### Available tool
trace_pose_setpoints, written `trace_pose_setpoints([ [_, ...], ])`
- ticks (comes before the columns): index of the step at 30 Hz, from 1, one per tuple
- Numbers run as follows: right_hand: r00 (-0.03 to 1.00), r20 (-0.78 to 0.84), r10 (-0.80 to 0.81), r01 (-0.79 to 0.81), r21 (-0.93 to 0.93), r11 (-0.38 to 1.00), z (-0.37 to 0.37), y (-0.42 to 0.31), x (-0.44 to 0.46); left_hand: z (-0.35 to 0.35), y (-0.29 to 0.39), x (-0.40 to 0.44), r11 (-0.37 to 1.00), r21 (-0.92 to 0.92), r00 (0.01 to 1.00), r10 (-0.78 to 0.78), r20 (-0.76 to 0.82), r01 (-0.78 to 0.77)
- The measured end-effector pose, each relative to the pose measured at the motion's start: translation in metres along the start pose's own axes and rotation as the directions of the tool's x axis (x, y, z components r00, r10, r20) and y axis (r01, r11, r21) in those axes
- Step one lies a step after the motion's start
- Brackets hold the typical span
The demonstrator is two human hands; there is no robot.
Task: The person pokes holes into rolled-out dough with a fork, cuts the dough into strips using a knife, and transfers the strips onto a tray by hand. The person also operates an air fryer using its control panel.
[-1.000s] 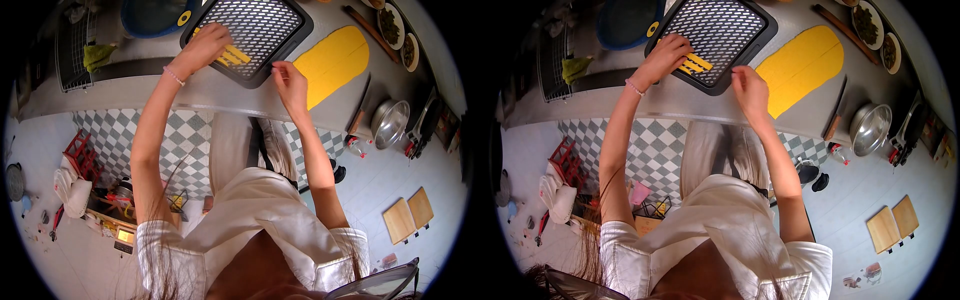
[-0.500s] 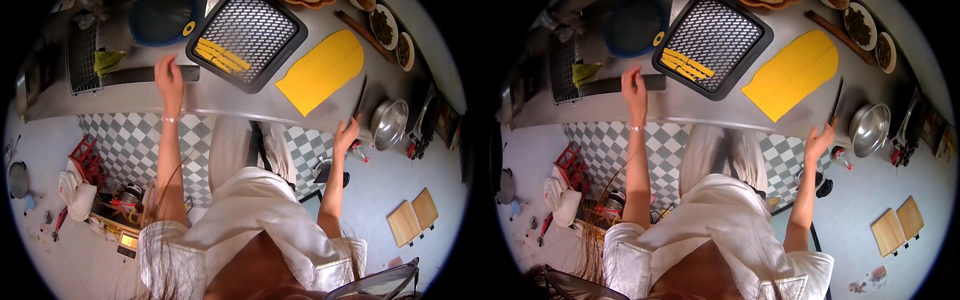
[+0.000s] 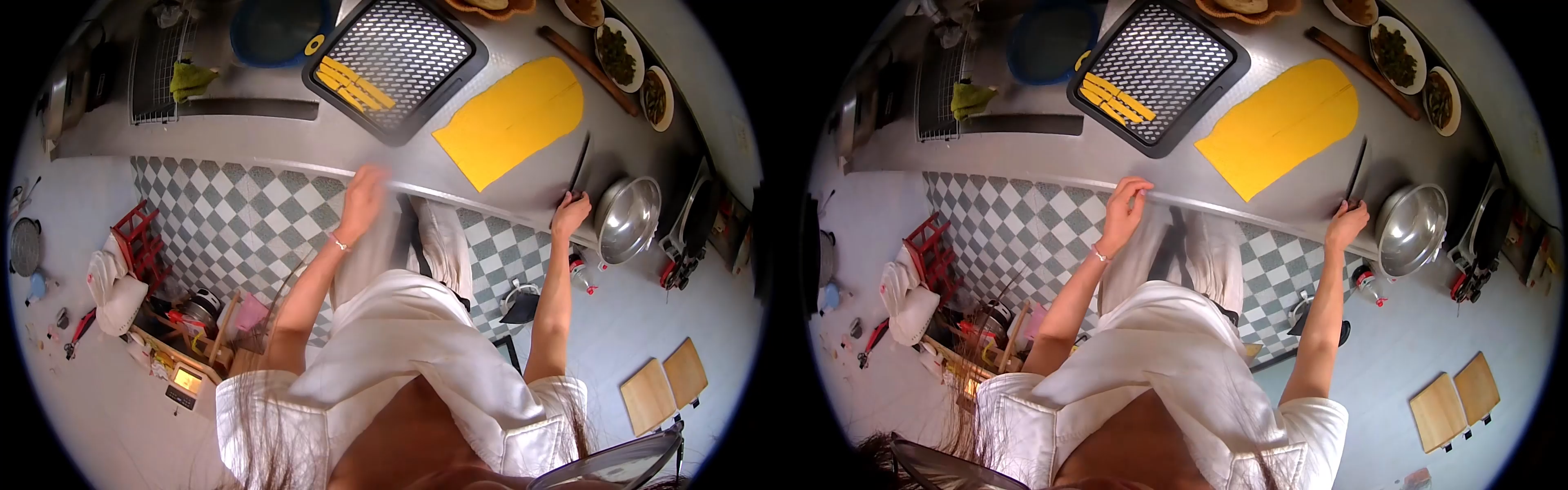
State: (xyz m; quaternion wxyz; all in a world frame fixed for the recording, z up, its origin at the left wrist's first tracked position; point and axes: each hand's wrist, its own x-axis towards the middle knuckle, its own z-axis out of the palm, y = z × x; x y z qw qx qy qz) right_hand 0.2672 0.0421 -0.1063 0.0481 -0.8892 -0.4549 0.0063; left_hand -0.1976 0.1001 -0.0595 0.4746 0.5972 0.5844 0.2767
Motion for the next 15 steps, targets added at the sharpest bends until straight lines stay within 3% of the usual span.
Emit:
trace_pose_setpoints([
  [2, 0.999, 0.021, -0.025, 0.025, 0.000, 1.000, 0.002, 0.011, -0.003, 0.012, 0.010, -0.003, 0.999, 0.009, 0.999, -0.046, -0.022, 0.046],
  [6, 0.996, -0.046, -0.073, 0.081, 0.216, 0.973, -0.029, 0.004, -0.043, 0.035, 0.039, -0.002, 0.975, -0.083, 0.978, -0.206, -0.007, 0.205],
  [7, 1.000, -0.003, 0.022, -0.020, 0.317, 0.948, -0.039, -0.006, -0.056, 0.041, 0.039, -0.003, 0.978, -0.061, 0.980, -0.199, -0.012, 0.198],
  [9, 0.987, 0.157, -0.018, -0.049, 0.409, 0.911, -0.049, -0.012, -0.082, 0.052, 0.030, -0.003, 0.983, -0.009, 0.982, -0.186, -0.025, 0.186],
  [11, 0.880, 0.459, -0.127, -0.089, 0.420, 0.903, -0.095, -0.070, -0.079, 0.065, 0.016, -0.001, 0.994, 0.039, 0.994, -0.097, -0.050, 0.099],
  [13, 0.819, 0.357, -0.449, 0.225, 0.521, 0.824, -0.091, -0.091, -0.081, 0.076, 0.009, 0.007, 0.997, 0.073, 0.996, -0.013, -0.084, 0.019],
  [15, 0.723, 0.430, -0.541, 0.322, 0.483, 0.814, -0.090, -0.116, -0.072, 0.082, 0.007, 0.013, 0.993, 0.106, 0.991, 0.062, -0.119, -0.049],
])
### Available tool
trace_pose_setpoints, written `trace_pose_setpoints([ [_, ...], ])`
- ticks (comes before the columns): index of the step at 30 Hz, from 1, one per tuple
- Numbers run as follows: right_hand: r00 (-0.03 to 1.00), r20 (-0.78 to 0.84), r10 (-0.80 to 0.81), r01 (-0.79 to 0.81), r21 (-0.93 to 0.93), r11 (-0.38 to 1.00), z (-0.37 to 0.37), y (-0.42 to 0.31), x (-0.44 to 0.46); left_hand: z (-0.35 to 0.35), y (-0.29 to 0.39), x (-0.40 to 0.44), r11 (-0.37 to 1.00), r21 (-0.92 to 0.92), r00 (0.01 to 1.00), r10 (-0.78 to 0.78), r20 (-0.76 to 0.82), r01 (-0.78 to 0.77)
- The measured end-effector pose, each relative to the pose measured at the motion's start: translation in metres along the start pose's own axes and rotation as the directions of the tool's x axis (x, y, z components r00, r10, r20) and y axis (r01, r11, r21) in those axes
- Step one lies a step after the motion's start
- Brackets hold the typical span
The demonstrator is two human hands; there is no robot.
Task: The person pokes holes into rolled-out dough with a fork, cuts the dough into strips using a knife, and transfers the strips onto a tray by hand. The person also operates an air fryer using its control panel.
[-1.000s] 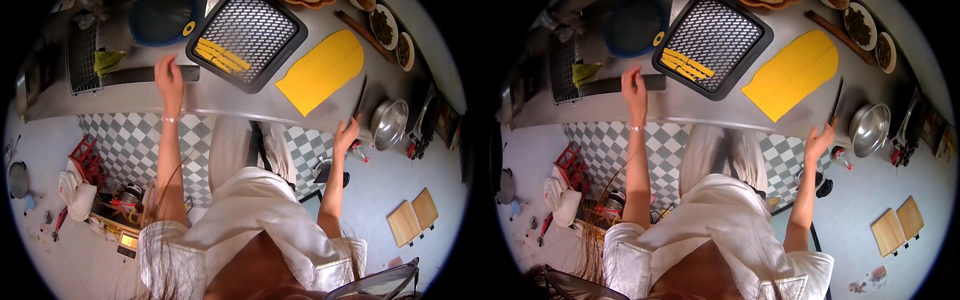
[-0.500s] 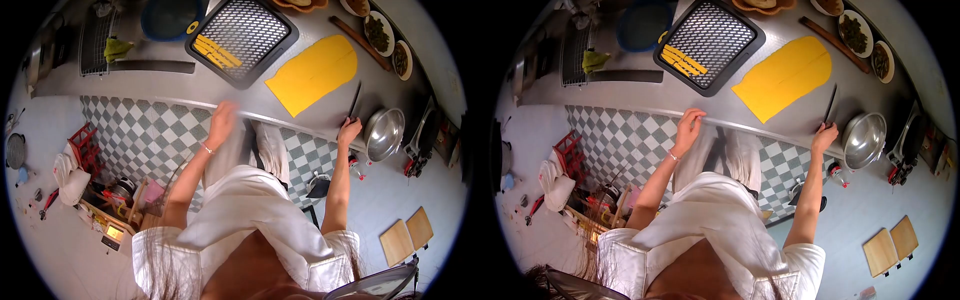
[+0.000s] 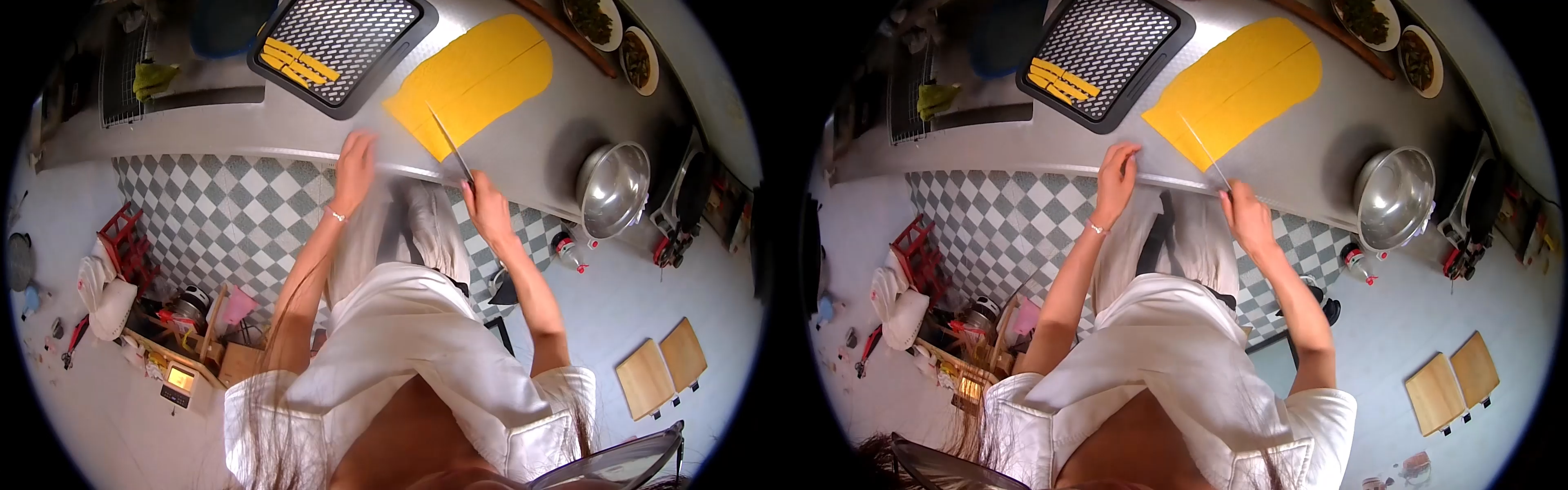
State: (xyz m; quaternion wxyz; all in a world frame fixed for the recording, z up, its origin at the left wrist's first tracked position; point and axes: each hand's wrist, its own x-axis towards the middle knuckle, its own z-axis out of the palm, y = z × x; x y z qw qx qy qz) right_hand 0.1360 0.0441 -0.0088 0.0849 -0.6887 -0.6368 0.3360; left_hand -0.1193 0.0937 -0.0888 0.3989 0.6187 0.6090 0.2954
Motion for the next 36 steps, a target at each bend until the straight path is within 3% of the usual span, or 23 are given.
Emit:
trace_pose_setpoints([
  [4, 0.987, 0.149, -0.061, 0.072, -0.065, 0.995, 0.006, -0.022, 0.036, 0.007, 0.000, 0.012, 0.998, 0.022, 0.998, 0.053, -0.030, -0.053],
  [6, 0.986, 0.143, -0.091, 0.103, -0.077, 0.992, 0.012, -0.026, 0.046, 0.009, 0.000, 0.016, 0.994, 0.055, 0.993, 0.101, -0.060, -0.098],
  [9, 0.984, 0.145, -0.099, 0.118, -0.129, 0.985, 0.019, -0.034, 0.053, 0.009, 0.000, 0.016, 0.999, 0.037, 1.000, 0.014, -0.024, -0.013],
  [16, 0.985, 0.135, -0.105, 0.134, -0.224, 0.965, 0.027, -0.035, 0.056, 0.011, -0.001, 0.015, 0.999, -0.031, 0.998, 0.029, -0.057, -0.031],
  [36, 0.985, 0.150, -0.081, 0.111, -0.204, 0.973, 0.028, -0.041, 0.059, 0.010, -0.005, 0.016, 0.999, -0.027, 0.999, 0.029, -0.021, -0.030],
])
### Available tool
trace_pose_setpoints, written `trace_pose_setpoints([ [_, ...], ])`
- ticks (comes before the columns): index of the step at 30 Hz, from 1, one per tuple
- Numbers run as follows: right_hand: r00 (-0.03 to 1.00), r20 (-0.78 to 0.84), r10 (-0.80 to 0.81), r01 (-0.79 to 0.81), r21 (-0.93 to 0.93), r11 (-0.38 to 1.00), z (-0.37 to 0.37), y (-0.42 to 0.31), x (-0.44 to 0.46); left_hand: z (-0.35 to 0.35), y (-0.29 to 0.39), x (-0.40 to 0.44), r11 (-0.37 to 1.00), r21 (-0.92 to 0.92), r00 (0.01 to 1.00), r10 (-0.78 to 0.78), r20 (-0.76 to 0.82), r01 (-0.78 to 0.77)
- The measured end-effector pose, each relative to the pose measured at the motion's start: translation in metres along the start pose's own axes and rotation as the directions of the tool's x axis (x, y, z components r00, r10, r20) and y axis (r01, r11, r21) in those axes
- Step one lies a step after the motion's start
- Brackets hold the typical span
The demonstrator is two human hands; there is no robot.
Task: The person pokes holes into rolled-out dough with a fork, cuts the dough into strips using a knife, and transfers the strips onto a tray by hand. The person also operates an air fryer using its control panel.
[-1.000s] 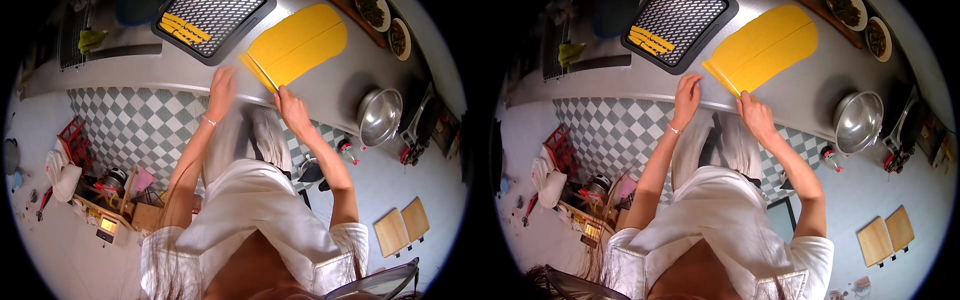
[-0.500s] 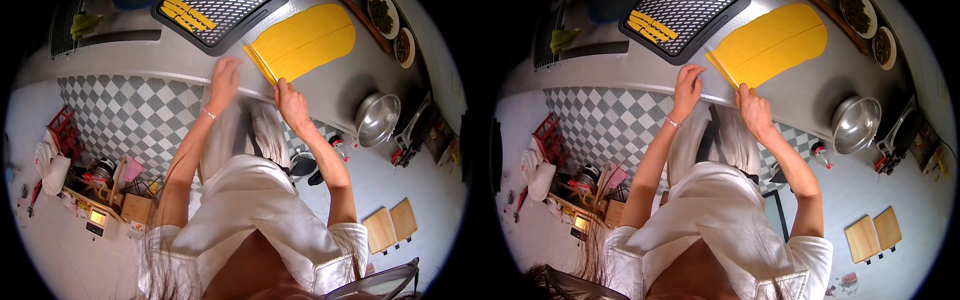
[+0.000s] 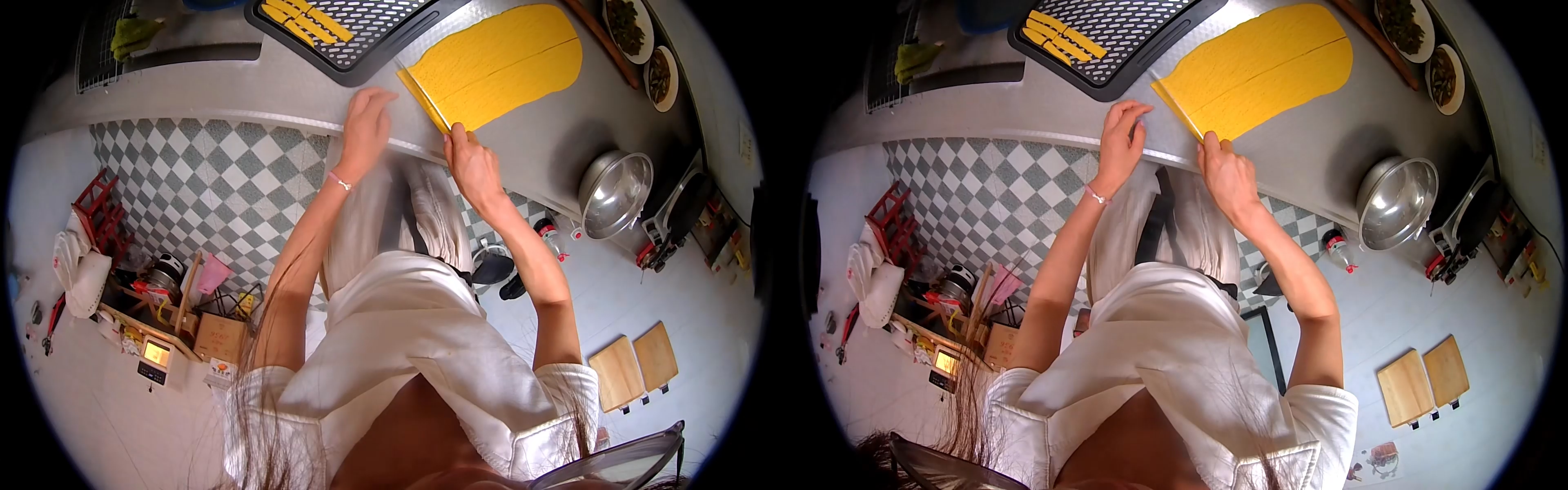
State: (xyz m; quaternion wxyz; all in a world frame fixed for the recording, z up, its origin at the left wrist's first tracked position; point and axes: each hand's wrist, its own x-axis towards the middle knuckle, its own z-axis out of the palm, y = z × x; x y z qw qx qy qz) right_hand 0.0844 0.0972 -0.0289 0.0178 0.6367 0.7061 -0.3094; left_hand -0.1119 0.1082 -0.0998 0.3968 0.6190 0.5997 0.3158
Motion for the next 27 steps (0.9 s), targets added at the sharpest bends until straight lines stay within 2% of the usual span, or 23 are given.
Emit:
trace_pose_setpoints([
  [9, 1.000, 0.015, 0.010, -0.010, -0.004, 1.000, 0.000, -0.002, 0.001, -0.001, 0.000, 0.001, 1.000, 0.012, 1.000, 0.020, -0.004, -0.020],
  [15, 1.000, 0.022, 0.020, -0.019, -0.013, 1.000, 0.000, -0.002, 0.000, -0.001, 0.002, 0.000, 0.999, -0.029, 0.999, -0.033, -0.009, 0.032],
  [21, 1.000, 0.010, 0.017, -0.017, -0.012, 1.000, -0.001, -0.003, 0.001, -0.006, -0.009, 0.010, 0.999, -0.032, 0.990, -0.007, -0.144, 0.002],
  [24, 1.000, 0.015, 0.017, -0.016, -0.013, 1.000, -0.001, -0.003, 0.002, -0.014, 0.000, 0.015, 0.983, 0.179, 0.966, 0.093, -0.243, -0.050],
  [27, 1.000, 0.005, 0.010, -0.010, -0.007, 1.000, -0.002, -0.003, 0.001, -0.024, 0.013, 0.032, 0.908, 0.419, 0.941, 0.124, -0.315, 0.020],
])
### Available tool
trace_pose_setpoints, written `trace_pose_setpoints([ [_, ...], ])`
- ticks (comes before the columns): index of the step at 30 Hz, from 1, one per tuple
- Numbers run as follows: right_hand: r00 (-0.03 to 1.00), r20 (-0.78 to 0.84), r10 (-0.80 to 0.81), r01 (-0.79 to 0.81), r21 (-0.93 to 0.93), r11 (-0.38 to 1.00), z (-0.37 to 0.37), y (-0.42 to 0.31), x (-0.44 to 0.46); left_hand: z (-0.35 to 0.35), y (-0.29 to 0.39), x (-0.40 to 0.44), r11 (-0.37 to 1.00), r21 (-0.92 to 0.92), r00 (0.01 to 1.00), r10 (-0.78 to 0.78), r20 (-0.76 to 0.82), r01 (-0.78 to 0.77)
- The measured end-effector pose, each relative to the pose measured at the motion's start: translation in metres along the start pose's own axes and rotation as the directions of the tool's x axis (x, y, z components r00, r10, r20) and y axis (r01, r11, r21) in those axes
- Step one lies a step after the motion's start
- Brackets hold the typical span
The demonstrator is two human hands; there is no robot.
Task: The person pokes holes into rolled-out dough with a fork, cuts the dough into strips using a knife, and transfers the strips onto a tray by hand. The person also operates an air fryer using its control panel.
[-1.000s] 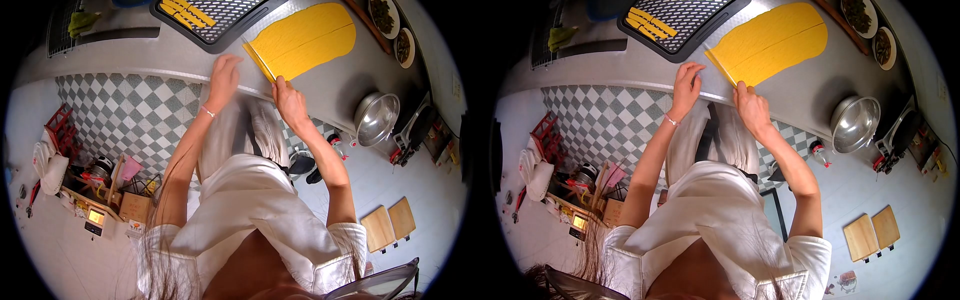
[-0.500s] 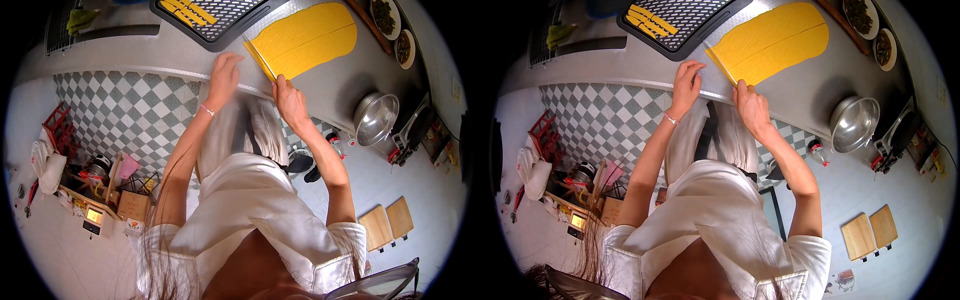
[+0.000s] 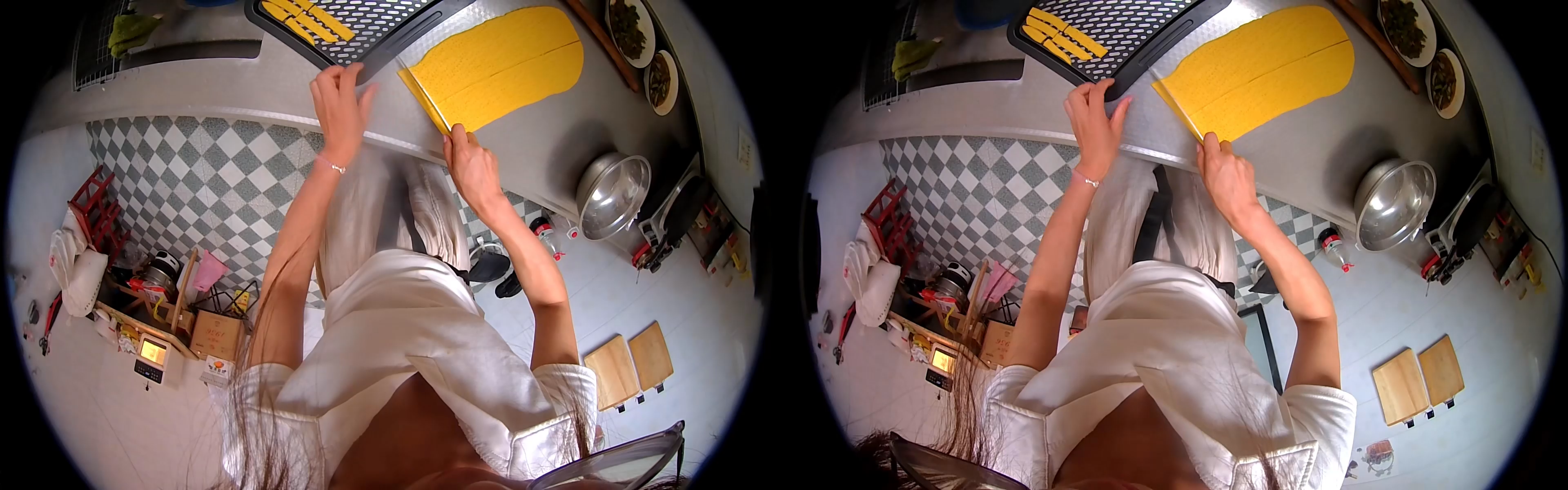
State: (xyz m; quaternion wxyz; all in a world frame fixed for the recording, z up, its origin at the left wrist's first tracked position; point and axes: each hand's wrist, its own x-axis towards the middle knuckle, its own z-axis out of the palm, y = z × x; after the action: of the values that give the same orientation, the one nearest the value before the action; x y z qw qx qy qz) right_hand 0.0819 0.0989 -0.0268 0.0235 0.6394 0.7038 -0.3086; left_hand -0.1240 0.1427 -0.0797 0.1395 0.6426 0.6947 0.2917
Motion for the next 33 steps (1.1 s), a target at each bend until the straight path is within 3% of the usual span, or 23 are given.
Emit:
trace_pose_setpoints([
  [6, 1.000, -0.014, -0.015, 0.015, -0.002, 1.000, 0.000, 0.000, 0.000, 0.020, -0.024, 0.004, 0.994, -0.057, 0.995, 0.093, 0.024, -0.092],
  [23, 0.999, 0.030, 0.023, -0.022, -0.006, 1.000, -0.002, -0.004, 0.003, 0.014, -0.019, 0.002, 0.990, -0.116, 0.993, 0.093, 0.066, -0.085],
  [33, 1.000, 0.027, 0.007, -0.006, -0.041, 0.999, -0.002, -0.004, 0.006, 0.025, -0.015, -0.018, 0.948, -0.255, 0.967, 0.225, 0.120, -0.189],
])
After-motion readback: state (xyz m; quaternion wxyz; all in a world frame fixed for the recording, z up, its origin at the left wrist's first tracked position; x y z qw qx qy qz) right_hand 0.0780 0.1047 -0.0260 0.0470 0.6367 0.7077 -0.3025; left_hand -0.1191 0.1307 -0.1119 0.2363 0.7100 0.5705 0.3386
